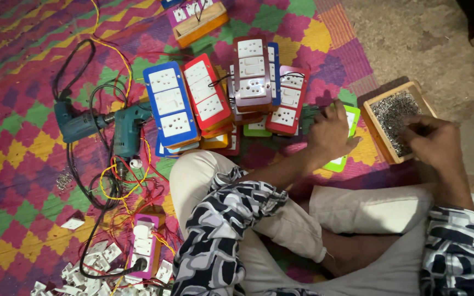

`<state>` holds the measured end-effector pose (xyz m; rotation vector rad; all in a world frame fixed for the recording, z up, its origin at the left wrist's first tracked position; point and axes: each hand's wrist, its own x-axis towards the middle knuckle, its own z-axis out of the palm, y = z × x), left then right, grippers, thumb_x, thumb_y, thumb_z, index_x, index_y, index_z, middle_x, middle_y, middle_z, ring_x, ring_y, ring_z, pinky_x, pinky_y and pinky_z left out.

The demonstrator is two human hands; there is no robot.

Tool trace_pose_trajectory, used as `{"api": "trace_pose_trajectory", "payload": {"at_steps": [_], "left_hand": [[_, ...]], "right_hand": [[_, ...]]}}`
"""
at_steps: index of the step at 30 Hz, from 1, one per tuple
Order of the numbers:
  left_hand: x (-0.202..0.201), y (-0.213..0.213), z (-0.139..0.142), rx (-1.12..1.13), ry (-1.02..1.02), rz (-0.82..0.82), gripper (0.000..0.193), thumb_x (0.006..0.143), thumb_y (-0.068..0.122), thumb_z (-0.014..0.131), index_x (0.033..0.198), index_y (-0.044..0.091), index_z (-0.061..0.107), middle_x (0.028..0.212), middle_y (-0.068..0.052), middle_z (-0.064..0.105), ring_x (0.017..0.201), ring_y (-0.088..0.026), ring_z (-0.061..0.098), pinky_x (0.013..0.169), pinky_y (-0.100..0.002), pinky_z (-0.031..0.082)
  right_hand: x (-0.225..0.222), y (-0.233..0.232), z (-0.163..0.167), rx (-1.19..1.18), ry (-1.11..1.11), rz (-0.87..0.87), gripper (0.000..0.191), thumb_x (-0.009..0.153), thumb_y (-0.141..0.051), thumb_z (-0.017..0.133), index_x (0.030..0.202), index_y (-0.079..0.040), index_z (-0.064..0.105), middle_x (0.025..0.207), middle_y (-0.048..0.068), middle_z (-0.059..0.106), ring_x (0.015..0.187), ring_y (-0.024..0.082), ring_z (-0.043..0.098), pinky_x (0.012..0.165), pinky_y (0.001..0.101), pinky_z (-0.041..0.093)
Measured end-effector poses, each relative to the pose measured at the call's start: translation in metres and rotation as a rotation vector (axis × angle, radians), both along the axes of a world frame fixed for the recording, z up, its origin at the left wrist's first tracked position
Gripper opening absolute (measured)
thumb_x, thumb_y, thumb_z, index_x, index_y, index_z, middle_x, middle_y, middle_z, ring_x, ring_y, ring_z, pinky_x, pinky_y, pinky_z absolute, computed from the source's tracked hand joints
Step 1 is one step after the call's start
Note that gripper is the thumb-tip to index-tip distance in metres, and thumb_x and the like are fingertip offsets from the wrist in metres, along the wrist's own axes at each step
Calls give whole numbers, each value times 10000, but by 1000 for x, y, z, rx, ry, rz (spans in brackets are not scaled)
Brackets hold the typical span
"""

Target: The person sits on a mat and assembles multiple colorful electrical socket boards. They pick up each board, insert screws from a wooden box into the socket holes, and place the finished boards aside. The process is repeated for several boards of different colors.

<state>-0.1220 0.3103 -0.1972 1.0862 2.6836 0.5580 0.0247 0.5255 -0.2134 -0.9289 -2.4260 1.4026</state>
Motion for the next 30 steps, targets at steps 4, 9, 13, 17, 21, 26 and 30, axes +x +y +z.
{"api": "trace_pose_trajectory", "payload": {"at_steps": [4, 9, 13, 17, 21, 26, 30], "left_hand": [[-6, -2, -6, 92, -72, -24, 1037, 763, 473, 813, 1403, -166, 307, 1229, -309, 548, 950, -436, 676, 695, -452, 620], [-28, 4, -34, 143, -260, -101, 922, 693, 349, 880, 1263, -167, 371, 1196, -364, 523, 977, -498, 644, 808, -493, 579], [-41, 13, -60, 175, -375, -258, 881, 737, 316, 856, 1311, -150, 376, 1148, -297, 635, 1067, -422, 687, 915, -455, 555], [-35, 7, -63, 400, -282, -281, 923, 700, 183, 921, 1288, -201, 321, 1202, -400, 524, 1092, -510, 615, 920, -465, 525], [-26, -1, -38, 231, -405, -144, 853, 741, 183, 897, 1306, -122, 335, 1261, -363, 536, 1091, -483, 643, 892, -468, 552], [-27, -5, -10, 212, -400, -124, 849, 738, 212, 894, 1298, -104, 340, 1280, -333, 545, 1103, -464, 653, 886, -475, 556], [-29, -3, -9, 145, -427, -94, 871, 746, 244, 886, 1320, -96, 327, 1285, -324, 540, 1100, -452, 655, 862, -481, 561]], "right_hand": [[-5, -9, 8, -109, 31, -3, 239, 920, -34, 765, 1135, 14, 674, 975, 115, 713, 820, 147, 682, 708, 310, 573], [-17, -25, 29, -274, -43, 18, 80, 953, 3, 685, 1026, 0, 717, 929, 76, 746, 792, 140, 718, 733, 279, 592], [-12, -36, 38, -176, -63, 108, 147, 942, 67, 652, 1046, 34, 751, 926, 102, 739, 805, 128, 681, 717, 276, 558], [-8, -44, 37, -279, -190, 123, 131, 952, -56, 742, 1066, 2, 770, 852, 87, 723, 705, 128, 633, 614, 285, 510], [-8, -50, 36, -185, -219, 209, 141, 910, -51, 760, 1044, -15, 781, 879, 58, 754, 732, 101, 669, 654, 257, 552], [-6, -67, 25, -250, -163, 275, 118, 920, -37, 770, 1033, -3, 770, 883, 68, 755, 727, 100, 667, 653, 264, 554], [-6, -74, 9, -303, -169, 224, 122, 924, -13, 741, 1039, 27, 749, 878, 88, 748, 730, 117, 681, 663, 261, 570]]}}
